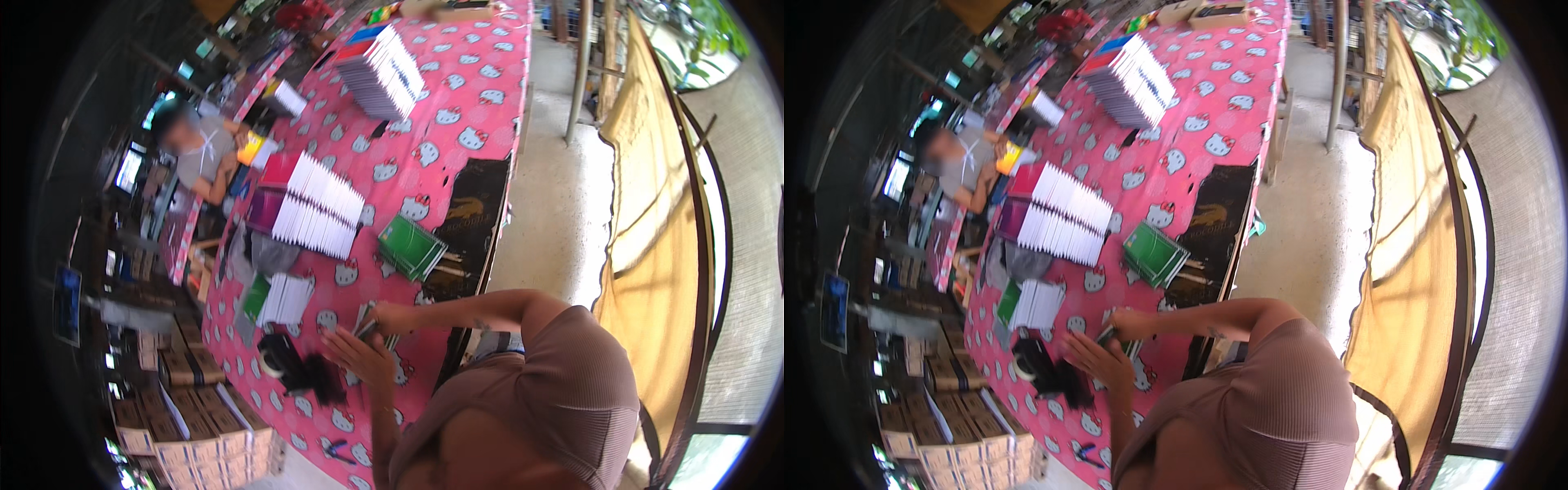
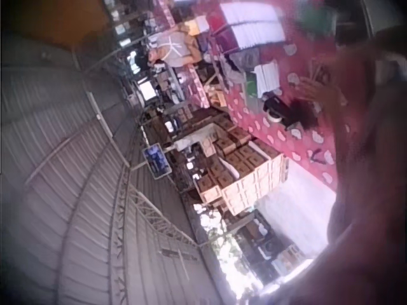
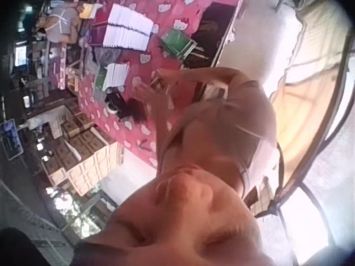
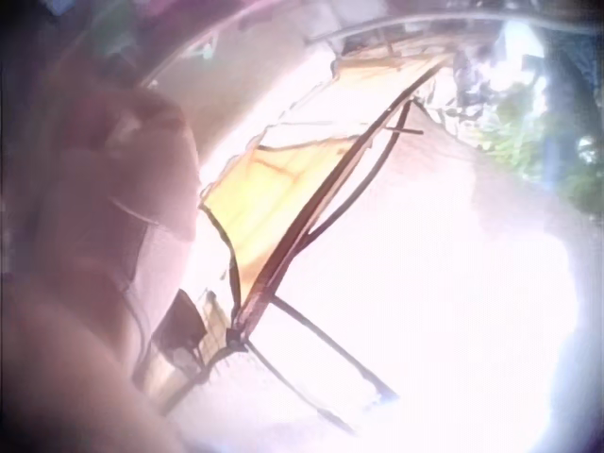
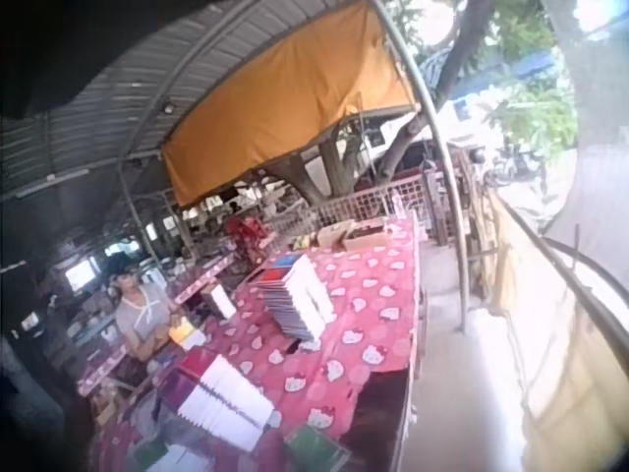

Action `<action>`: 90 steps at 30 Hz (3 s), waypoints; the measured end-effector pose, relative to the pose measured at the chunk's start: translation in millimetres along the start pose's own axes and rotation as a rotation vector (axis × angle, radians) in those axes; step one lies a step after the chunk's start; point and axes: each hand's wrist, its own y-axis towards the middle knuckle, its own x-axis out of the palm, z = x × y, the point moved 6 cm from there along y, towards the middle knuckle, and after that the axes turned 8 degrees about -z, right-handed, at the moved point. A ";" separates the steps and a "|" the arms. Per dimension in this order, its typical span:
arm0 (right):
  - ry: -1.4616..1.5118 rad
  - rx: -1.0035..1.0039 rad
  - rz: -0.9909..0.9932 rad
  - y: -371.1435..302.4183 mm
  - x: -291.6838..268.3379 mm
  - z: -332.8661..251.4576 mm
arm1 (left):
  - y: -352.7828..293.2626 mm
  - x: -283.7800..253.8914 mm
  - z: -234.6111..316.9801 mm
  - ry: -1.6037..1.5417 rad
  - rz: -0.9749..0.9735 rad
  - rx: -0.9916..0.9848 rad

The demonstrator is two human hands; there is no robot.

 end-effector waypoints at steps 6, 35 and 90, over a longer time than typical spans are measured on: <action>0.044 0.045 -0.053 0.2 -7.6 -15.0 | -27.5 -6.6 5.9 0.007 -0.099 0.096; 0.104 0.163 -0.226 -0.9 -66.9 -48.8 | 13.8 -56.4 -8.3 -0.383 0.146 0.150; 0.409 0.212 0.307 -12.0 -82.7 -18.1 | -33.4 5.3 -40.3 -0.693 -0.279 -0.047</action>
